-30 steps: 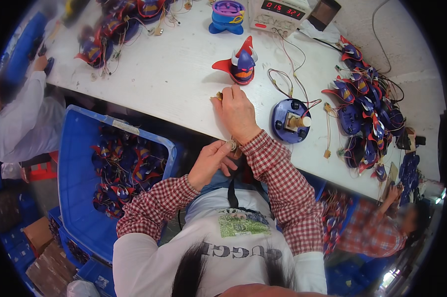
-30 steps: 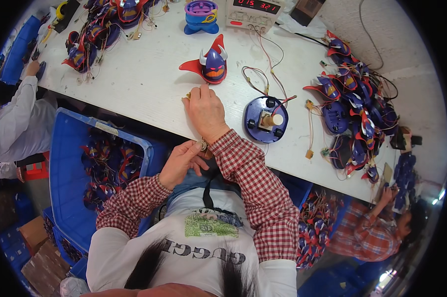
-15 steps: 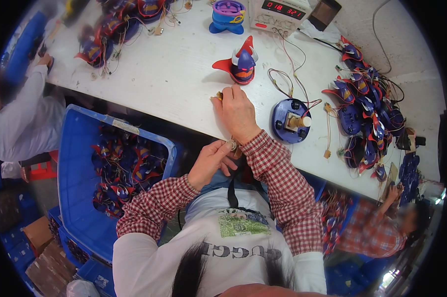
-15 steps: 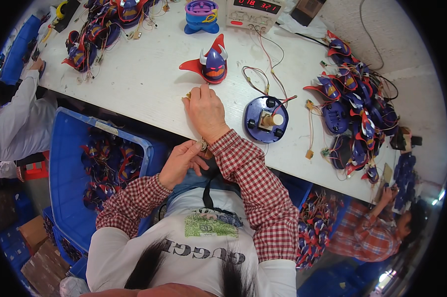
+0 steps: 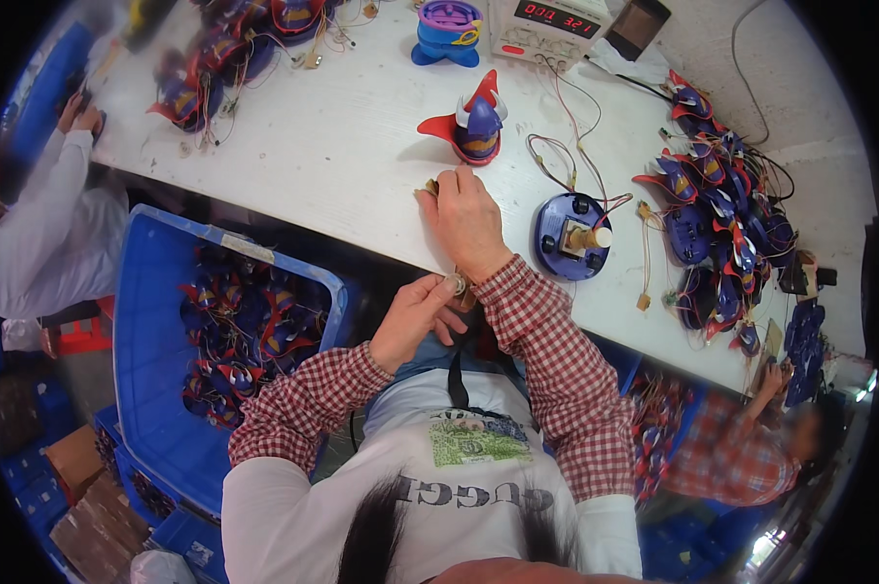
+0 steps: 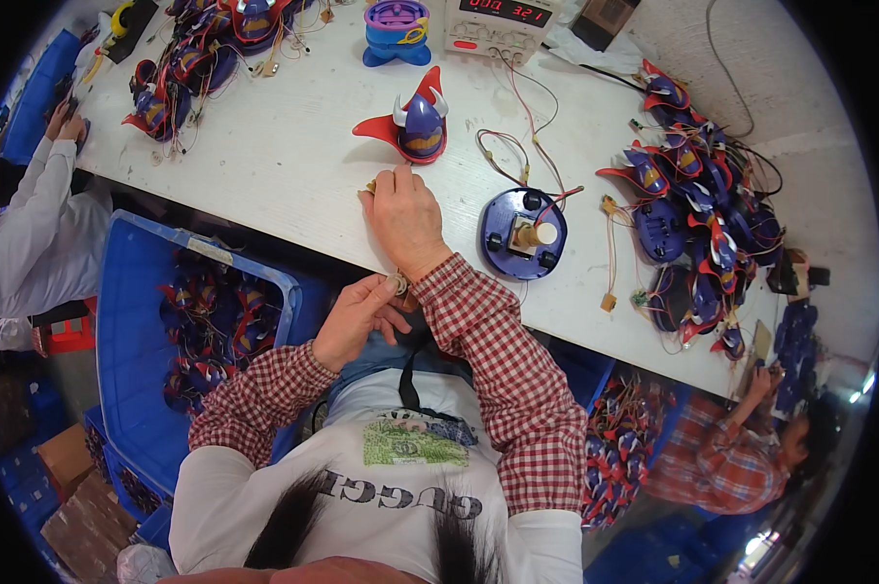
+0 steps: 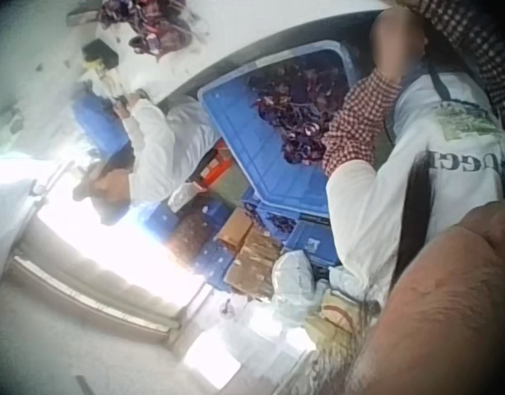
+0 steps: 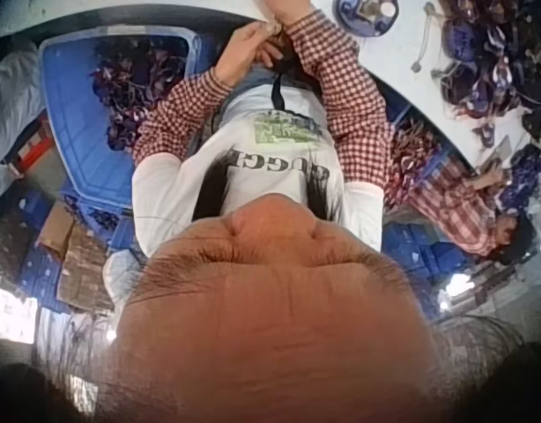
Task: Assembling small electronic toy components by connecting wires and fitting plastic parts together.
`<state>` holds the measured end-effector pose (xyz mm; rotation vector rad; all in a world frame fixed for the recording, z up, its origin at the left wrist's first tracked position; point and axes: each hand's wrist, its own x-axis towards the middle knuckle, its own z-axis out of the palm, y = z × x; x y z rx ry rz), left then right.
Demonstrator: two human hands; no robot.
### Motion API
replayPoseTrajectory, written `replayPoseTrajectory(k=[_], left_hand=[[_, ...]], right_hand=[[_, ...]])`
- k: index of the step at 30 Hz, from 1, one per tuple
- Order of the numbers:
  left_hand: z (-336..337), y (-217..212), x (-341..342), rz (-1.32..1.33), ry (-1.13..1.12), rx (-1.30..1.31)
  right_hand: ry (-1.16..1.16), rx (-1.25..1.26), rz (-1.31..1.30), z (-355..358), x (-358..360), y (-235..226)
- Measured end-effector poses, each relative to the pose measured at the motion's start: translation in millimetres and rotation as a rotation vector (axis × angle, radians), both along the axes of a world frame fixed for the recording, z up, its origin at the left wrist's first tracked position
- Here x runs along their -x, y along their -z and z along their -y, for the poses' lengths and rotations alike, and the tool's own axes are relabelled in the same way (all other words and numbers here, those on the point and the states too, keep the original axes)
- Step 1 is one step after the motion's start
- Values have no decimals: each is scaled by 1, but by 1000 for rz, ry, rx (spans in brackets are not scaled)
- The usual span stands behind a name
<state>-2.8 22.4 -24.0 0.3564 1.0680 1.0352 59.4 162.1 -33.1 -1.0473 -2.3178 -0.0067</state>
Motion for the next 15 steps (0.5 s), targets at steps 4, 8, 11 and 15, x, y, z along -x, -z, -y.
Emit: replayPoseTrajectory(k=[4,8,11,15], left_hand=[[0,0,1,2,-3,-8],[-1,-2,0,-23,25,-10],[4,-4,0,-42,23,-4],[15,-12,2,-83,20,-10]], right_hand=[[-2,6,-32,0,1,-2],[2,101,-4,0,-2,-6],[-51,100,-59,3,-4,-12],[-153,167,-154,15,-25,-28]])
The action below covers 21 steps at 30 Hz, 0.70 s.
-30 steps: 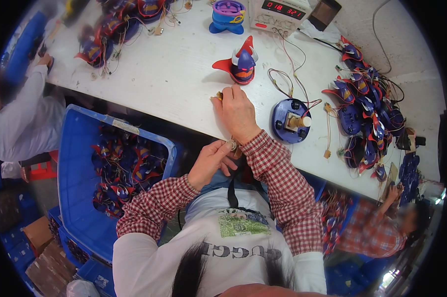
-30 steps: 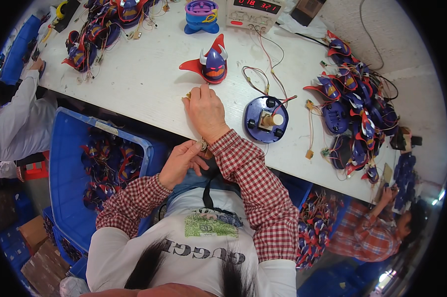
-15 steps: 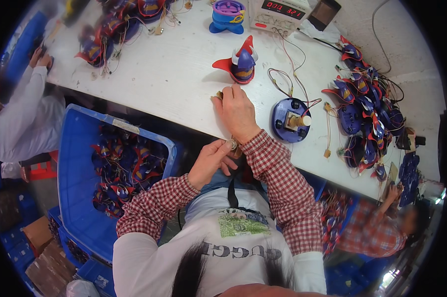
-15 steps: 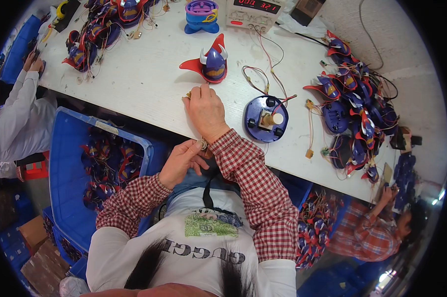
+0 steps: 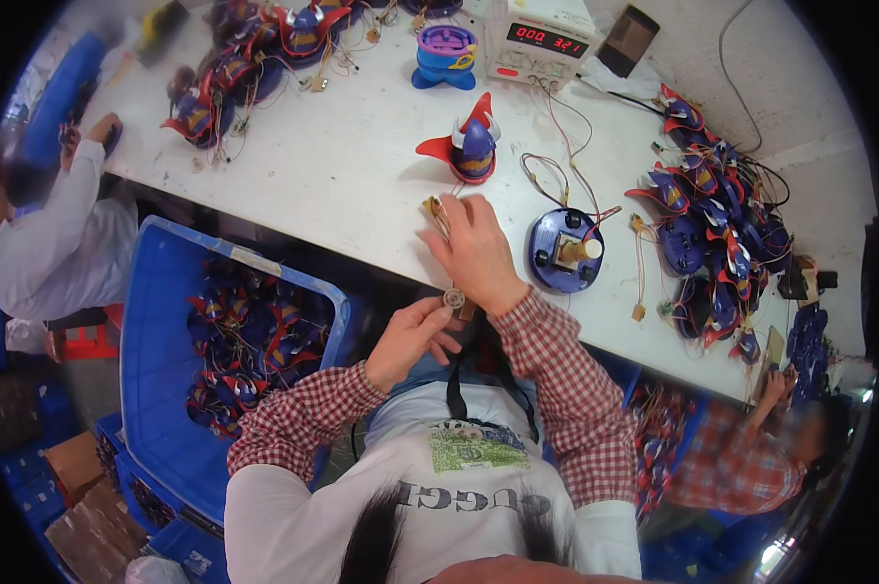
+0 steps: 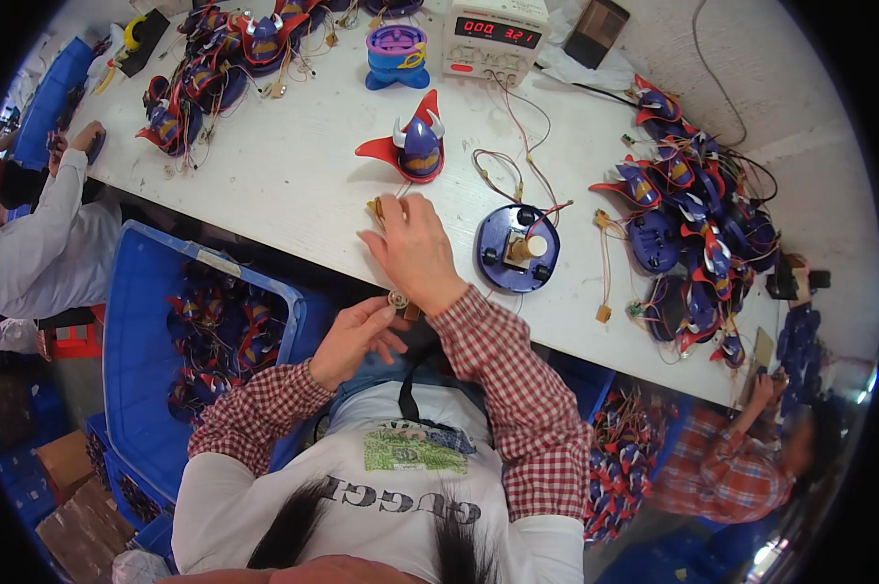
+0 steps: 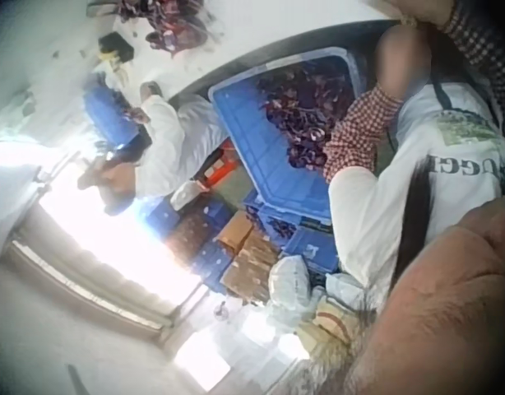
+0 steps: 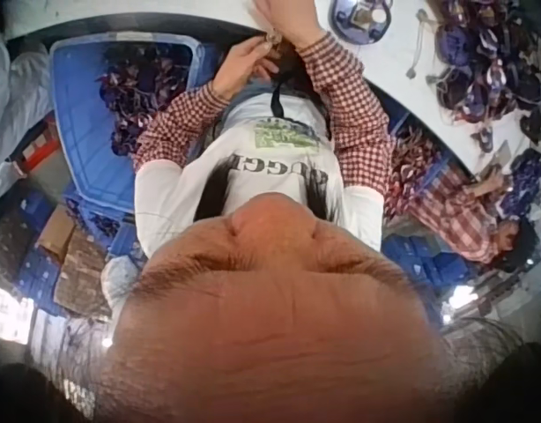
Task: Assembling small electronic toy components by connecting wires and fitting plastic parts together.
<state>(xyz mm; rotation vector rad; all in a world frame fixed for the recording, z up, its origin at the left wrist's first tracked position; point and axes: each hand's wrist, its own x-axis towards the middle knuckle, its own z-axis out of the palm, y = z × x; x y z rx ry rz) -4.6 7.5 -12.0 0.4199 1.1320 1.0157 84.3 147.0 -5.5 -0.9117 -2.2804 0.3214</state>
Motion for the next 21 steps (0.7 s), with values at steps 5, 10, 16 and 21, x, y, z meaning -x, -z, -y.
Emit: replayPoseTrajectory(k=[5,10,16,21], left_hand=[[14,-21,22,-277,-64,-136],[-31,-44,42,-804,119,-435],[-118,-16,-29,-1157,288,-1082],[-148,4,-74,-1301,376,-1056]], right_hand=[[-124,227,-150,49,-68,-48],[206,244,-321,60,-139,-42],[289,368,-296,9,-135,-44],[249,206,-170,-9,-135,-31]])
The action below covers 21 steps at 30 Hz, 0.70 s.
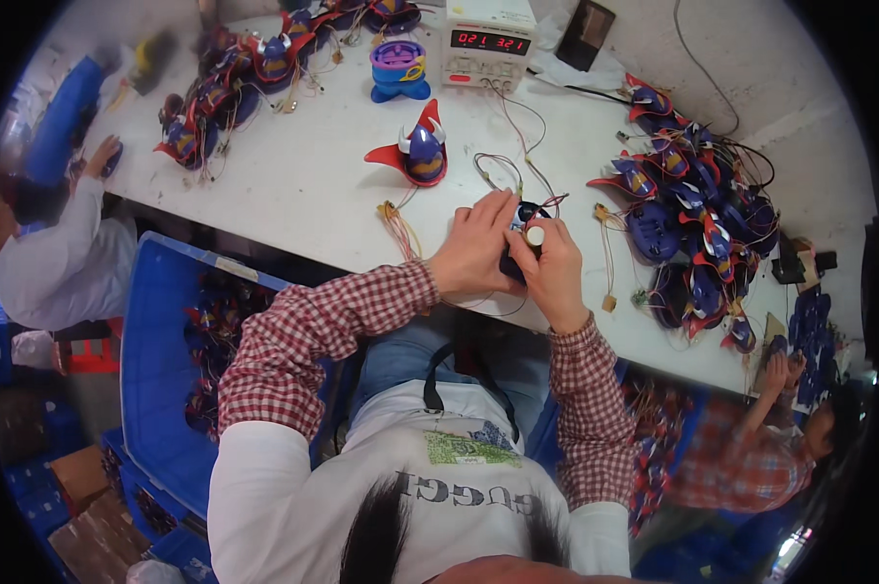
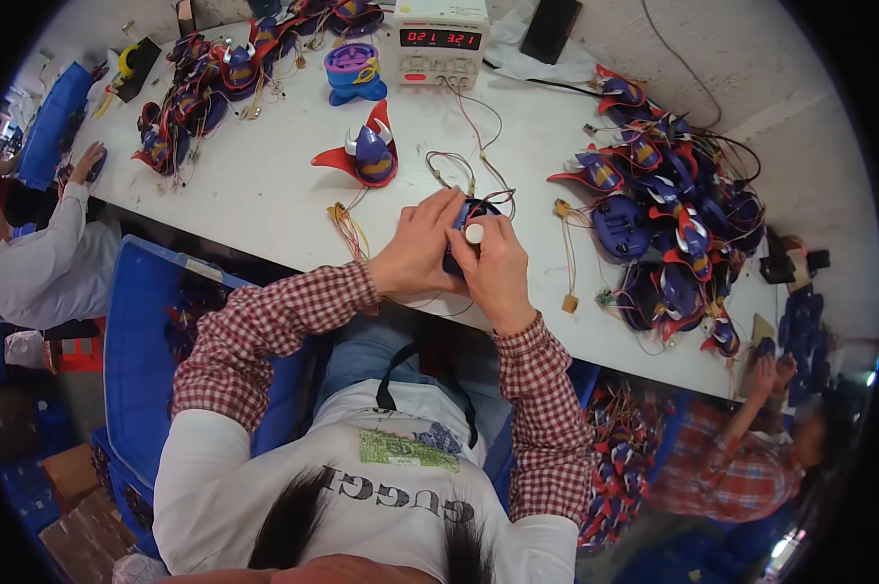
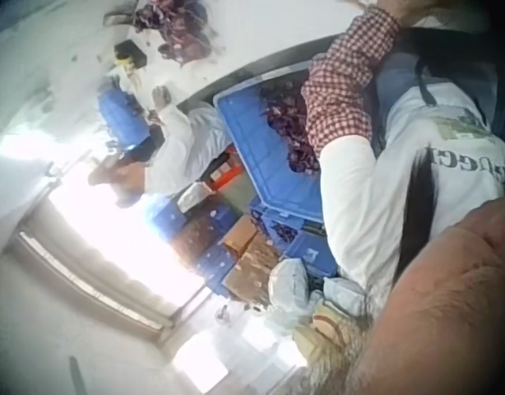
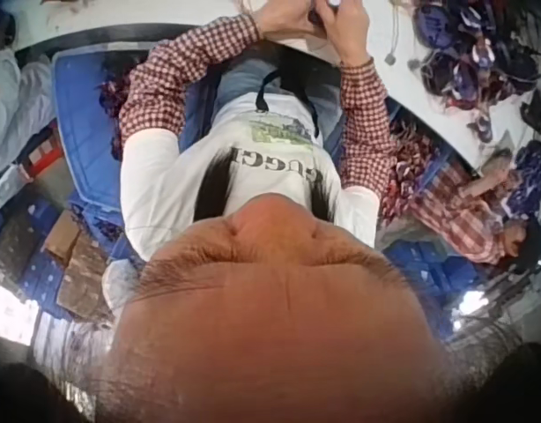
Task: Assembling small electronic toy components by connecting wires and fitting plastic parts together.
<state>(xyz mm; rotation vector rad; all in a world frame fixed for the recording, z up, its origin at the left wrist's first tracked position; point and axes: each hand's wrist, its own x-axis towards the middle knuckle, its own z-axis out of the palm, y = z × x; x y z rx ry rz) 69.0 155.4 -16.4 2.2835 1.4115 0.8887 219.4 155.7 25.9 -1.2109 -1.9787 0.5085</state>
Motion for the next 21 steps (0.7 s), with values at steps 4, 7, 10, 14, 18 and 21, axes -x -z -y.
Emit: replayPoseTrajectory(k=[4,7,10,14,18,21], left_hand=[[-1,3,-7,-27,-22,55],[-4,1,-8,-57,-17,109],[-1,1,2,-12,-34,49],[17,-16,27,131,-24,-140],[49,-19,96,64,-344,-33],[24,-7,125,-111,-455,12]], right_hand=[[-35,15,30,4,-4,3],[-50,-105,-31,12,-8,0],[71,-266,-68,-3,-29,-21],[177,-186,30,-35,-77,-17],[215,-41,-19,-48,-93,6],[213,32,-28,-47,-96,13]])
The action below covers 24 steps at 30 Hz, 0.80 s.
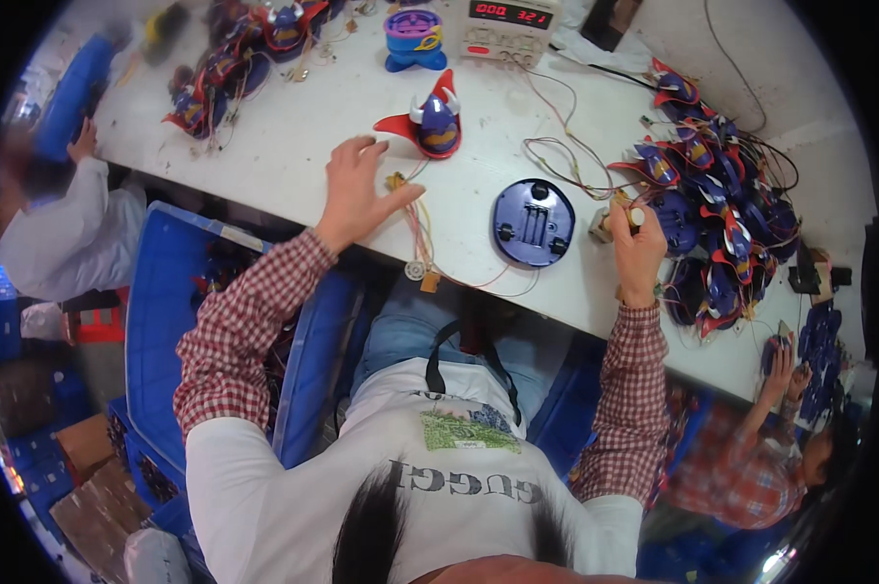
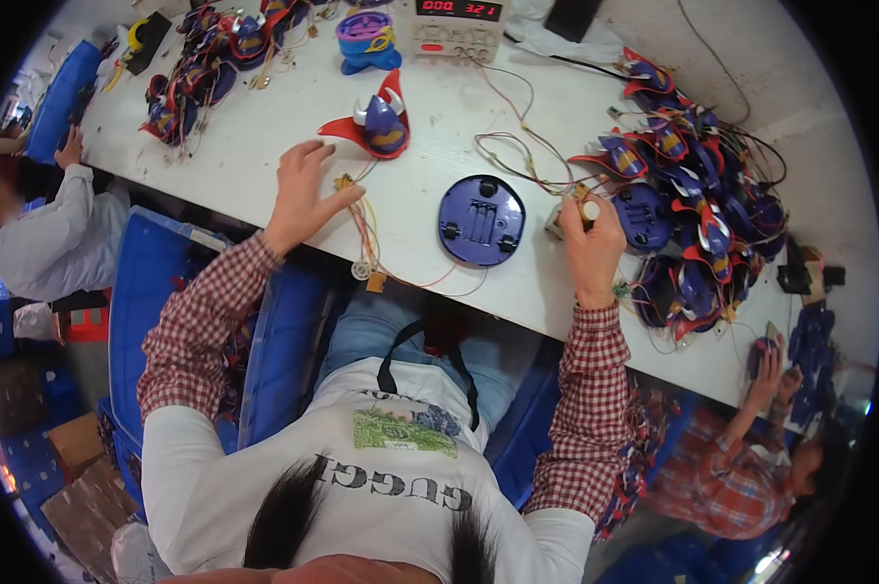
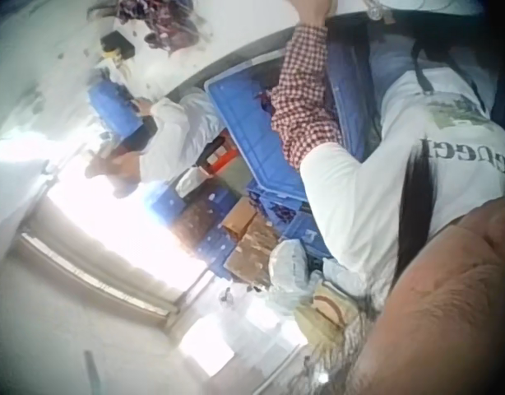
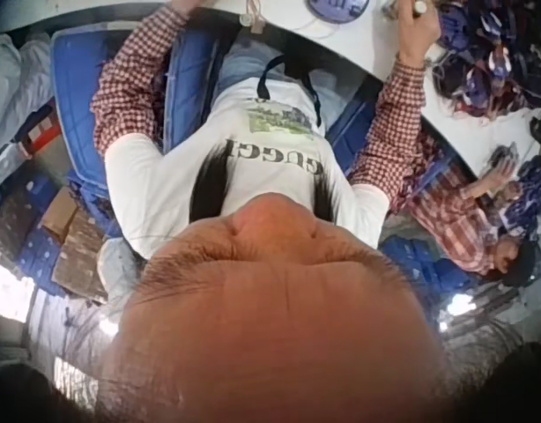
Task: Assembling small electronic toy components by connecting wires and fitting plastic parts together.
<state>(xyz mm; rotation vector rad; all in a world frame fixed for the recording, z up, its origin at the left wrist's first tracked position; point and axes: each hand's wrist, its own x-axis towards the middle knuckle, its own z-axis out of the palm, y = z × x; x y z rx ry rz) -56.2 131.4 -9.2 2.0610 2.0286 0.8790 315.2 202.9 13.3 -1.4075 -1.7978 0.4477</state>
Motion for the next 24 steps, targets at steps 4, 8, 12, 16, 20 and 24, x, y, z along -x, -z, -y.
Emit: replayPoseTrajectory(k=[4,8,12,16,20,24], left_hand=[[-35,16,3,-281,-14,172],[-56,16,4,-17,-56,85],[-82,20,-3,221,-59,1],[-92,28,-11,223,-49,-52],[-90,35,1,588,-56,45],[-70,-8,-1,1091,52,110]], right_hand=[[100,96,-96,22,25,-17],[-219,-241,7,60,83,-32],[-493,56,207,78,169,-8],[-297,-29,323,59,218,10],[-275,81,388,44,236,23],[-339,144,19,38,189,-9]])
